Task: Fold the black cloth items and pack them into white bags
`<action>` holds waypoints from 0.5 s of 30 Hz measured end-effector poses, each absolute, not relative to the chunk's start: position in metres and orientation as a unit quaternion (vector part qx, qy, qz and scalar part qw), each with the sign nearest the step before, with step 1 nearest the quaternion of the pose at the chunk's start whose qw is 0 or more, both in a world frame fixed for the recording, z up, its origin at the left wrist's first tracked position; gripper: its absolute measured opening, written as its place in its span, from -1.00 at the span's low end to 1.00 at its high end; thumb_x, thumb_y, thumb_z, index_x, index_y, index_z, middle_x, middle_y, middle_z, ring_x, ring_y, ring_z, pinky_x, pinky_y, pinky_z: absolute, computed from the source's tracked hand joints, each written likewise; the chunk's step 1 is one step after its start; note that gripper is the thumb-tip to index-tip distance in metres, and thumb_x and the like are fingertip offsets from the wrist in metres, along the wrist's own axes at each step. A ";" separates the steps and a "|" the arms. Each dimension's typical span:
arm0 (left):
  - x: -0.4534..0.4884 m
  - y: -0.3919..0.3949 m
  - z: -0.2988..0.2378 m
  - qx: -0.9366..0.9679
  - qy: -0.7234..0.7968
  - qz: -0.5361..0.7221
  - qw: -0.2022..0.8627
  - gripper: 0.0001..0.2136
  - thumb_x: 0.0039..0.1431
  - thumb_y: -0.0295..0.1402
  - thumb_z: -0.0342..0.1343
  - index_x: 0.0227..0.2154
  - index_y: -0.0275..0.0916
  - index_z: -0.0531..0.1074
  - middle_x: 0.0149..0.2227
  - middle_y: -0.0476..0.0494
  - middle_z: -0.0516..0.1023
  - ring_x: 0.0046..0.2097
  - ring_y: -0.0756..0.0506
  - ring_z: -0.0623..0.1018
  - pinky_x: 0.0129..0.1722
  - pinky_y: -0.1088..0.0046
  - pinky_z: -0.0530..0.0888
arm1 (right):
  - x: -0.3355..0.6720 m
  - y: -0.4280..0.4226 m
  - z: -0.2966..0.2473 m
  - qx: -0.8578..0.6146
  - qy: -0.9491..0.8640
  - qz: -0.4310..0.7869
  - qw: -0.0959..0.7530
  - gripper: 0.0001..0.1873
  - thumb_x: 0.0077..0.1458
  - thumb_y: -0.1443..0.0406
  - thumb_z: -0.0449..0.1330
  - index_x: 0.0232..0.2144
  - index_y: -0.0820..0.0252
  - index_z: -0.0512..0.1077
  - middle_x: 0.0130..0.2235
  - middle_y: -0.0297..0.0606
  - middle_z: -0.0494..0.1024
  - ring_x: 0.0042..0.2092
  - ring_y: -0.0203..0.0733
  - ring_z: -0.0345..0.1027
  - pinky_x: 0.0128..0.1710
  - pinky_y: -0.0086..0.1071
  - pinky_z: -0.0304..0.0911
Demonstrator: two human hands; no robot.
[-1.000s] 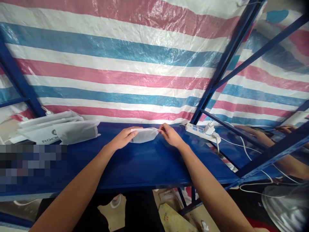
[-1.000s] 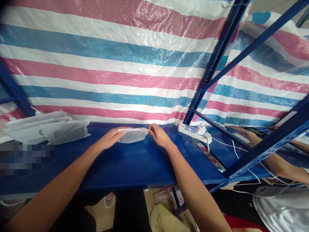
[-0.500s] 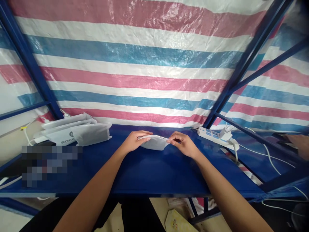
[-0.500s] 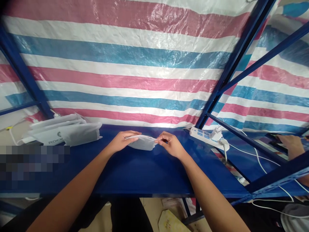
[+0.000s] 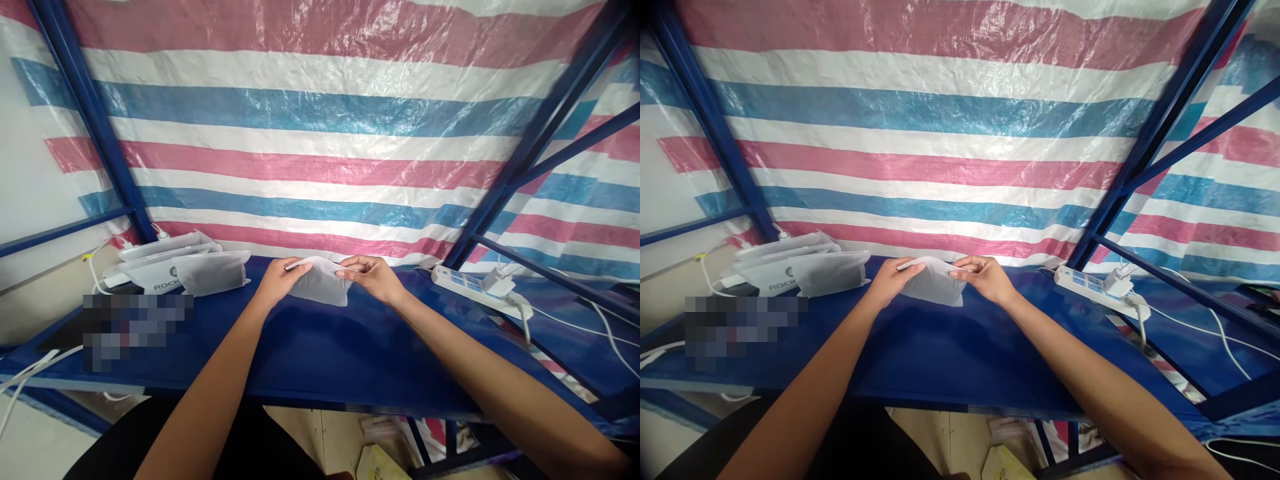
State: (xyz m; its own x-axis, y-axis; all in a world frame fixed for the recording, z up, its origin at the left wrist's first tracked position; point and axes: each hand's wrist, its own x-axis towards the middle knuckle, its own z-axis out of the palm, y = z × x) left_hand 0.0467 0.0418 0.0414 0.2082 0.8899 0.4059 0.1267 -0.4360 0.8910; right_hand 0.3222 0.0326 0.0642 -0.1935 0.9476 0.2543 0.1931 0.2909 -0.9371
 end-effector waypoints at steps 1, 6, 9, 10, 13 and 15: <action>0.042 0.041 0.040 0.659 0.398 0.517 0.373 -0.59 0.26 0.06 0.34 -0.09 -0.17 0.76 -0.06 -0.14 0.79 0.05 -0.37 0.71 0.04 0.20 0.58 | 0.315 0.038 0.065 -0.434 -0.668 0.404 0.451 -0.44 -0.16 -0.07 0.64 -0.22 0.15 0.71 -0.27 -0.17 0.78 -0.25 -0.02 0.68 -0.22 -0.24 0.53; -0.004 0.027 0.035 0.535 0.538 0.571 0.312 -0.59 0.17 0.03 0.39 -0.17 -0.23 0.75 -0.16 -0.18 0.79 -0.03 -0.36 0.73 -0.03 0.21 0.60 | 0.258 0.071 0.063 -0.381 -0.715 0.435 0.393 -0.51 -0.13 -0.04 0.63 -0.26 0.13 0.71 -0.25 -0.19 0.79 -0.25 -0.06 0.69 -0.25 -0.30 0.52; -0.039 0.014 0.031 0.503 0.610 0.577 0.204 -0.64 0.19 -0.02 0.35 -0.15 -0.20 0.74 -0.14 -0.15 0.79 0.00 -0.35 0.71 0.04 0.19 0.58 | 0.209 0.094 0.050 -0.334 -0.737 0.463 0.363 -0.58 -0.08 -0.01 0.61 -0.25 0.10 0.71 -0.23 -0.23 0.79 -0.23 -0.09 0.69 -0.22 -0.33 0.50; -0.050 0.010 0.029 0.495 0.628 0.576 0.169 -0.65 0.20 -0.03 0.33 -0.14 -0.18 0.74 -0.14 -0.15 0.78 -0.01 -0.34 0.71 0.07 0.17 0.57 | 0.193 0.102 0.045 -0.323 -0.742 0.464 0.360 -0.59 -0.05 0.01 0.60 -0.24 0.10 0.71 -0.23 -0.24 0.78 -0.23 -0.10 0.69 -0.21 -0.34 0.49; -0.074 0.003 0.023 0.453 0.679 0.572 0.079 -0.69 0.22 -0.08 0.30 -0.13 -0.17 0.72 -0.20 -0.17 0.76 -0.06 -0.35 0.69 0.10 0.09 0.57 | 0.148 0.121 0.034 -0.287 -0.765 0.461 0.346 -0.65 0.02 0.04 0.56 -0.24 0.13 0.70 -0.24 -0.26 0.77 -0.22 -0.13 0.66 -0.21 -0.37 0.44; -0.083 0.001 0.020 0.439 0.698 0.566 0.011 -0.73 0.20 -0.20 0.29 -0.10 -0.18 0.70 -0.13 -0.21 0.74 -0.01 -0.36 0.67 0.17 0.03 0.54 | 0.125 0.132 0.035 -0.264 -0.798 0.445 0.311 -0.66 0.05 0.05 0.54 -0.24 0.15 0.70 -0.24 -0.28 0.75 -0.21 -0.15 0.63 -0.21 -0.39 0.42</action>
